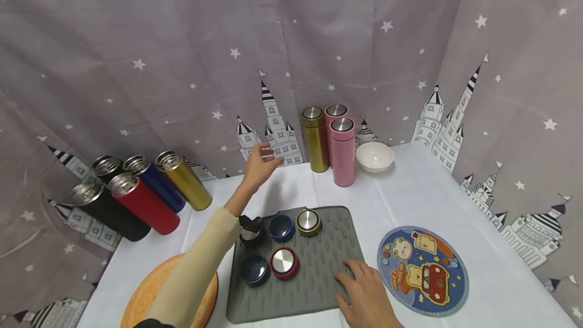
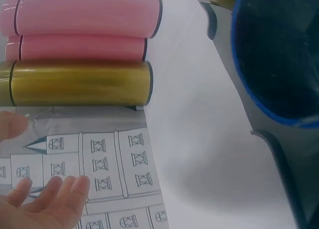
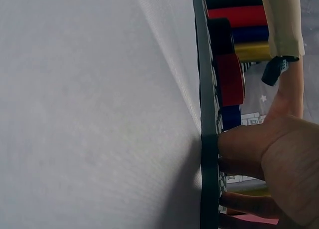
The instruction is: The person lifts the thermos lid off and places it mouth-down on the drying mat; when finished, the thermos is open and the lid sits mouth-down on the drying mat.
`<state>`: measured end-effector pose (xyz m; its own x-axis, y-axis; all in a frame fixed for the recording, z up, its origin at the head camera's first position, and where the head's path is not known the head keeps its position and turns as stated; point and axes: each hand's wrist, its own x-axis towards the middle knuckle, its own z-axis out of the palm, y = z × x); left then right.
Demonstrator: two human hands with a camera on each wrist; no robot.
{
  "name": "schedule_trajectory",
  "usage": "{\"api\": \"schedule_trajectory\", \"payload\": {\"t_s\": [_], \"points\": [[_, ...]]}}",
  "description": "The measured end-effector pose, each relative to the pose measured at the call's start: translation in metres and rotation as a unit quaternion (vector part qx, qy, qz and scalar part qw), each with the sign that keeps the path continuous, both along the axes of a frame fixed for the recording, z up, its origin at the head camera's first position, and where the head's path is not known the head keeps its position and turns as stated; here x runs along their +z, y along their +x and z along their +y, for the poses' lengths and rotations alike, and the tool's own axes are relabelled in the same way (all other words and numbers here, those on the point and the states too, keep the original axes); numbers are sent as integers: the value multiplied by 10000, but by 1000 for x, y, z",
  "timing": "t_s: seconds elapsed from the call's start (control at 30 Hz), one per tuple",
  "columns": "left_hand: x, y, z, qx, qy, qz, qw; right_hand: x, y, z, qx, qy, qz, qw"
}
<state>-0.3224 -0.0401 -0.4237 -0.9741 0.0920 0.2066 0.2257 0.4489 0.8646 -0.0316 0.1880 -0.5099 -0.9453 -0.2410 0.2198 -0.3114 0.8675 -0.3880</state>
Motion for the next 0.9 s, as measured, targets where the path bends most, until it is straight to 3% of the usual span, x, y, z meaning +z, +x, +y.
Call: {"api": "schedule_trajectory", "payload": {"t_s": [0.27, 0.53, 0.9], "points": [[9, -9, 20, -230, -100, 73, 9997, 0, -1, -1, -20, 41, -30, 10000], [8, -19, 45, -517, -71, 160, 9985, 1, -1, -2, -45, 53, -54, 10000], [11, -21, 73, -515, -182, 32, 9985, -2, -1, -1, -31, -16, -72, 10000]]}}
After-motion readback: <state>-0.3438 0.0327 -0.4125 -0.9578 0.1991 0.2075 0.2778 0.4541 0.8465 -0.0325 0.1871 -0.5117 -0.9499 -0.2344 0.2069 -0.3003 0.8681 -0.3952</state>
